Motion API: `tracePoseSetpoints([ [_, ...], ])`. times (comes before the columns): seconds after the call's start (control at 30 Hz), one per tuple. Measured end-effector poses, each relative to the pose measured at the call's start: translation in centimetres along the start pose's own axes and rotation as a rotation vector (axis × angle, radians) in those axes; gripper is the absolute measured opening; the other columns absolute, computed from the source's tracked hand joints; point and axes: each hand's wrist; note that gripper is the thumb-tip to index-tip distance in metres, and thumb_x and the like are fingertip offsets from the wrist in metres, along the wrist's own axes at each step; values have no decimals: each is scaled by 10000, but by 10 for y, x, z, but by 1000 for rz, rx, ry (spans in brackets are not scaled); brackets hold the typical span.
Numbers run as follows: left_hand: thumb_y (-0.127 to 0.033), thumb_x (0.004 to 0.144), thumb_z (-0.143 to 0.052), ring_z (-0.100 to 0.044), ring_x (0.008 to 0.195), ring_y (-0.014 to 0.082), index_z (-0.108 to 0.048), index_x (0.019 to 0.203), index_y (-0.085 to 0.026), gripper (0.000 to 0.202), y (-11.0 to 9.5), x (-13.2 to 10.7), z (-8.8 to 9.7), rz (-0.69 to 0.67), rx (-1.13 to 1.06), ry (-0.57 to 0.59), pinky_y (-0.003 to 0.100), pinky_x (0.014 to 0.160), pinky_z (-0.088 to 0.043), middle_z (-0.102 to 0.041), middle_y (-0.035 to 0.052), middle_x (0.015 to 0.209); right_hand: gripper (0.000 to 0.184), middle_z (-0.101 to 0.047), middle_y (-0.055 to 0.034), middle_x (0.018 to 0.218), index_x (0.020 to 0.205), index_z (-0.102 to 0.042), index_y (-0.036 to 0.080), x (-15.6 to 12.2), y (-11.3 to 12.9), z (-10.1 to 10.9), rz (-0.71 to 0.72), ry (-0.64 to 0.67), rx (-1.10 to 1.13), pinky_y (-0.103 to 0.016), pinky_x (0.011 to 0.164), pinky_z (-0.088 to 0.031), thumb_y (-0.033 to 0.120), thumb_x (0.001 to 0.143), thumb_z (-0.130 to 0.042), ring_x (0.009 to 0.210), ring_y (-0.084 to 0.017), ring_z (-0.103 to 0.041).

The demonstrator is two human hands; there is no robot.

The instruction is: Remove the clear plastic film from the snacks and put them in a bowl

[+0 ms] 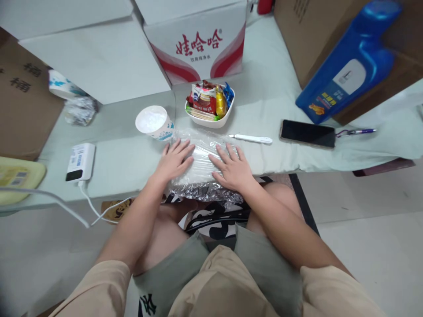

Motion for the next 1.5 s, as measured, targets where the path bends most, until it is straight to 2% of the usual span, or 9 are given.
tracePoseSetpoints([
  [0.33,-483,1004,-375,-239,1560,308,-448,1521,-277,561,1,-3,-13,-5,-112,-90,570,1246,-163,-344,59,1663,616,-372,-59,1644,1525,-426,300,-2,-28,-8,-75,-115,130,-671,1224,-173,570,971,-426,1529,-362,-284],
  [0.5,-374,951,-442,-479,1374,282,-605,1292,-207,413,1,-15,-2,89,-180,-422,485,1164,-306,-601,114,1420,598,-372,-35,1645,1512,-428,320,-2,-33,-11,-70,-128,128,-694,1213,-170,566,967,-436,1529,-353,-275],
  [0.57,-384,936,-442,-566,1212,292,-656,1133,-183,353,-1,-27,6,108,-169,-466,472,1095,-366,-674,134,1218,595,-357,-38,1652,1508,-427,318,-1,-33,-11,-67,-110,128,-708,1206,-162,559,965,-438,1532,-359,-262],
  [0.67,-451,918,-471,-606,1071,280,-665,1041,-174,360,-6,-48,14,-82,-194,-280,429,1014,-436,-691,131,1078,599,-328,-55,1663,1515,-418,301,0,-33,-8,-80,-75,129,-715,1206,-134,538,966,-437,1539,-369,-233],
  [0.77,-470,815,-648,-512,1311,331,-622,1258,-195,523,-11,-69,11,-249,-135,-38,479,1144,-353,-626,135,1354,594,-328,-66,1661,1512,-426,286,1,-33,-8,-93,-68,132,-715,1208,-124,508,962,-454,1536,-377,-231],
  [0.9,-208,783,-636,-236,1548,345,-438,1508,-273,755,-14,-82,-1,-192,-4,160,545,1233,-213,-348,75,1657,557,-371,-61,1640,1477,-471,302,1,-35,-11,-65,-123,143,-737,1187,-154,502,956,-466,1517,-389,-268],
  [1.17,-63,801,-416,-378,1505,224,-487,1471,-183,684,-9,-80,12,-170,-208,89,456,1244,-302,-432,99,1611,601,-309,-78,1669,1508,-447,280,-3,-36,2,-54,-124,201,-650,1212,-220,507,952,-468,1540,-348,-261],
  [1.33,-159,838,-394,-511,1407,238,-710,1106,-204,417,0,-81,13,-134,-334,7,485,1197,-385,-601,77,1470,555,-314,-45,1669,1543,-374,305,-31,-65,11,-4,-309,472,-576,1217,-289,423,1028,-202,1567,-264,-219],
  [1.5,-199,795,-430,-635,1250,240,-713,1057,-224,387,8,-74,6,-79,-501,-84,453,1137,-451,-710,72,1297,726,-390,-159,1619,1530,-379,219,-66,-53,13,203,-243,446,-648,1194,-290,537,899,-545,1537,-365,-279],
])
Point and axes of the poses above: each hand's wrist, its own x-axis towards the middle knuckle, its own z-axis out of the back of the hand, y = z × x
